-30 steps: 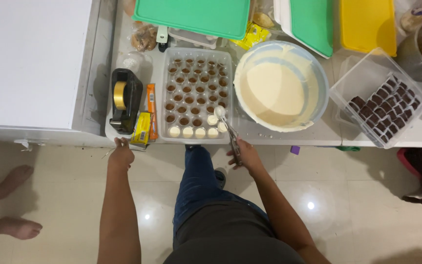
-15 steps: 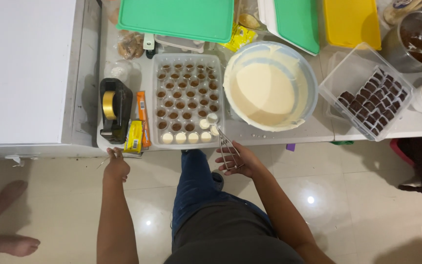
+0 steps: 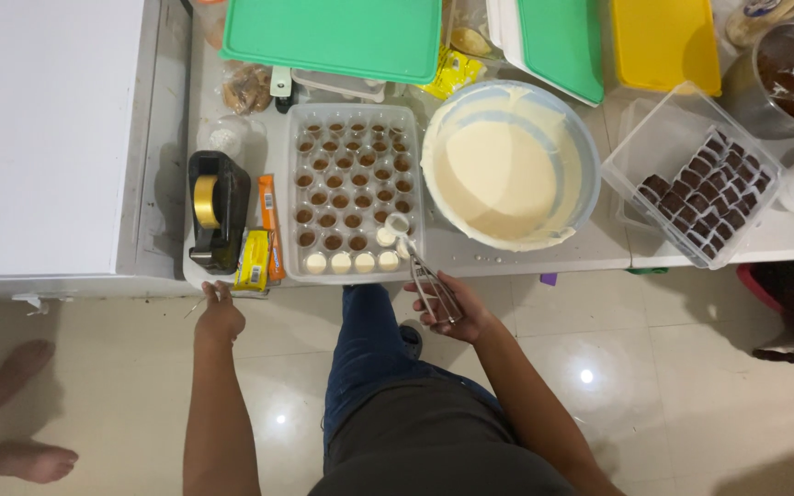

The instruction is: Scooping filling from a bowl into chocolate shells.

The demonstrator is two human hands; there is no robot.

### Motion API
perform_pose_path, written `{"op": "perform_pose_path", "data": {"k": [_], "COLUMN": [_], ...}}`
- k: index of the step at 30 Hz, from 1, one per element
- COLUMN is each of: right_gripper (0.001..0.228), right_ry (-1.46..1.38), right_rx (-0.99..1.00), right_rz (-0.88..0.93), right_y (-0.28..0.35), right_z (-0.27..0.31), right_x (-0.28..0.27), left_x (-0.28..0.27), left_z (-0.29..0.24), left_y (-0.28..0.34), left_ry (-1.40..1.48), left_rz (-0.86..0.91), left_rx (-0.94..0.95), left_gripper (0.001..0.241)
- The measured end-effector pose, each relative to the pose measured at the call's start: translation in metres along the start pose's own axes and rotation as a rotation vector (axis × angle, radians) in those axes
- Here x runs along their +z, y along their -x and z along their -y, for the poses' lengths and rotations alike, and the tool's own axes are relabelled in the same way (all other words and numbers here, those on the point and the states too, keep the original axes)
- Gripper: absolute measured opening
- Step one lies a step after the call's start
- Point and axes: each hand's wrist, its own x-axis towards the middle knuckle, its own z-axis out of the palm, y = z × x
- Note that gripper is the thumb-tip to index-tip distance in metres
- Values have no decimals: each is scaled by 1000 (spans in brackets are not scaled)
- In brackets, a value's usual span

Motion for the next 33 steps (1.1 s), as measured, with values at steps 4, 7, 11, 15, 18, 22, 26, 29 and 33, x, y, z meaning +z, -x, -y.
{"op": "perform_pose_path", "data": {"k": [4,7,11,15,18,22,26,29,33], "right_gripper": [62,52,63,58,72,53,57,61,62], "right_ry": [-112,-27,369,816,1110,757,619,497,416], "right_rx": [-119,-342,-450,-176,100,60,183,150,-78], "right_rz": [58,-253,-587,-1166,-1168,-827,-613,-469,-417], "right_y": [23,57,68,44,21,-27,-34,-17,45], "right_z": [23,84,168,221,222,213,221,223,210], "right_x": [-17,-5,-42,-77,-72,-116,-119,-127,-74], "left_x": [-24,-42,15,3,6,-6,8,4,1], "left_z": [-20,-37,24,4,7,-6,7,2,-4], "left_y": [31,55,-21,-3,-7,2,-19,-11,-1], "left_ry": [68,89,-25,-182,-190,-216,-196,-185,-177], "left_rz": [56,125,11,5,-7,50,32,12,-15], "left_rx": [-31,-110,-14,-52,-39,-92,-73,-79,-72], "left_gripper": [105,106,98,95,95,94,94,93,93]}}
